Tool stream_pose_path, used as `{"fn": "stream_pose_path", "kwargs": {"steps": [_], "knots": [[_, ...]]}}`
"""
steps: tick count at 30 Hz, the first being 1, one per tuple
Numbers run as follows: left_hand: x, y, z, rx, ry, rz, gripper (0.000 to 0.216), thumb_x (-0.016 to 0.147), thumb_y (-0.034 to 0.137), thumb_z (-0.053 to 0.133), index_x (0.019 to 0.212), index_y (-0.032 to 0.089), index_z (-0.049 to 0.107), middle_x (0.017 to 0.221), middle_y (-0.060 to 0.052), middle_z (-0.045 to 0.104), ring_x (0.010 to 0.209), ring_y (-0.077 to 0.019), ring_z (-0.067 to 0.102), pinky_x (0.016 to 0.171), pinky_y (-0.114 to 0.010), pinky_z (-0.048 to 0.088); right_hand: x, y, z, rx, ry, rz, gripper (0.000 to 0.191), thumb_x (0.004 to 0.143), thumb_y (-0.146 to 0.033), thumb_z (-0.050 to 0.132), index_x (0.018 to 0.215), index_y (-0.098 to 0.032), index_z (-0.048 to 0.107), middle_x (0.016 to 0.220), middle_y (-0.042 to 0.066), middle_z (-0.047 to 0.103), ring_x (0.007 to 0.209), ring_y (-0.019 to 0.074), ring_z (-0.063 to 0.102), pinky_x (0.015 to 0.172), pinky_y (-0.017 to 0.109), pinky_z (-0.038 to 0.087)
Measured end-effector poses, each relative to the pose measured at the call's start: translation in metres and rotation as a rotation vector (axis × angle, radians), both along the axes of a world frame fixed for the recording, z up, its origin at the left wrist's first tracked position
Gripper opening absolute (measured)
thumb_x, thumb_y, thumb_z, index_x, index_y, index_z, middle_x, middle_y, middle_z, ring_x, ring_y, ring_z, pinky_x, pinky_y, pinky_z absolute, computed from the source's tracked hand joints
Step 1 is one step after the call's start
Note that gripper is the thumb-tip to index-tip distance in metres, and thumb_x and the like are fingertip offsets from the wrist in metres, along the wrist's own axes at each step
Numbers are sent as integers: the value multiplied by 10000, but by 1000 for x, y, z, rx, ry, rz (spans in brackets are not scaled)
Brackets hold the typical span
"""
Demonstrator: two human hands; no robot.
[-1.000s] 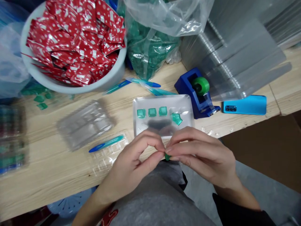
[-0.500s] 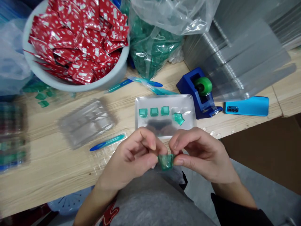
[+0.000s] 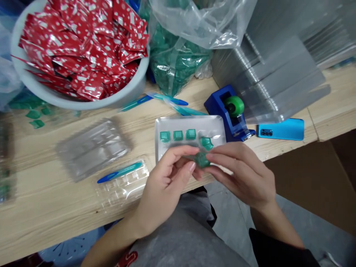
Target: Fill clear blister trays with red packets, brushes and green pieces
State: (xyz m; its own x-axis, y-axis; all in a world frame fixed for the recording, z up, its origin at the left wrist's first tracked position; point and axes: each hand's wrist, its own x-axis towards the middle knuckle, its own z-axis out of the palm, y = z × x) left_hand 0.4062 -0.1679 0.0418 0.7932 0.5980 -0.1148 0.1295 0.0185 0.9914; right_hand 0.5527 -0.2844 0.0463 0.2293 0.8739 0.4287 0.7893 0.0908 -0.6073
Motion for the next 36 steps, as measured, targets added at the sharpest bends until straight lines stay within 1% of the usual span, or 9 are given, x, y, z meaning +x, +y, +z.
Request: {"fn": "stream_pose_path", "kwargs": {"steps": [3, 5, 7, 11, 18, 24, 27, 30, 36], "knots": [[14, -6, -5, 586, 59, -7, 261, 955, 111, 492, 1177, 216, 581, 1043, -48, 661, 935, -154, 669, 795, -279, 568, 19, 6, -4, 29, 4, -150, 243, 866, -179, 666, 1098, -253, 661, 984, 51, 710, 905, 203, 671, 780, 362, 545], [23, -11, -9, 917, 131, -44, 262, 967, 141, 492, 1215, 165, 577, 967, -70, 662, 894, -187, 661, 745, -310, 552, 29, 11, -9, 8, 47, -254, 222, 883, -174, 640, 1070, -287, 681, 979, 31, 712, 923, 212, 664, 812, 384, 530], [30, -16, -13, 1097, 220, -72, 248, 966, 175, 510, 1198, 137, 589, 906, -83, 665, 784, -203, 643, 656, -325, 521, 36, 16, -14, -43, 48, -258, 197, 892, -187, 632, 1055, -284, 687, 981, 28, 719, 928, 214, 663, 832, 396, 514], [30, -20, -15, 1196, 293, -69, 107, 929, 176, 569, 1023, 149, 613, 907, -99, 680, 720, -210, 602, 610, -330, 469, 39, 24, -19, -138, -65, -124, 116, 900, -223, 634, 1004, -232, 685, 916, 35, 733, 872, 206, 658, 806, 384, 488], [10, -10, -15, 1010, 156, -94, 132, 897, 94, 587, 1008, 160, 562, 949, -83, 695, 816, -206, 636, 708, -339, 508, 34, 26, -12, -240, -294, -49, 120, 937, -233, 581, 1018, -211, 668, 896, 50, 717, 869, 206, 600, 804, 378, 439], [-4, 2, -3, 253, 35, 36, 132, 911, 141, 596, 1004, 234, 581, 1003, -11, 716, 921, -138, 697, 774, -249, 581, 33, 28, -21, -258, -412, -56, 189, 952, -226, 548, 1103, -233, 660, 943, 55, 698, 880, 198, 581, 870, 400, 438], [-11, 8, 2, 77, 6, 88, 126, 897, 175, 634, 999, 241, 601, 994, -5, 738, 888, -128, 712, 754, -223, 595, 29, 28, -18, -233, -380, -85, 206, 927, -244, 588, 1116, -199, 658, 1051, 104, 690, 955, 241, 590, 878, 441, 455], [-16, 10, 6, 22, -19, 103, 152, 894, 184, 648, 1024, 258, 624, 1006, 0, 743, 882, -127, 715, 746, -217, 603, 16, 25, -3, -127, -132, -82, 233, 919, -251, 607, 1135, -178, 653, 1085, 112, 682, 987, 230, 614, 865, 409, 490], [-23, 8, 14, 51, -44, 60, 325, 897, 124, 627, 1154, 323, 619, 996, 38, 740, 907, -123, 713, 788, -231, 606, -9, 20, 14, -91, 474, 142, 321, 889, -226, 654, 1209, -210, 622, 1085, 43, 668, 1003, 135, 630, 844, 253, 535]]}}
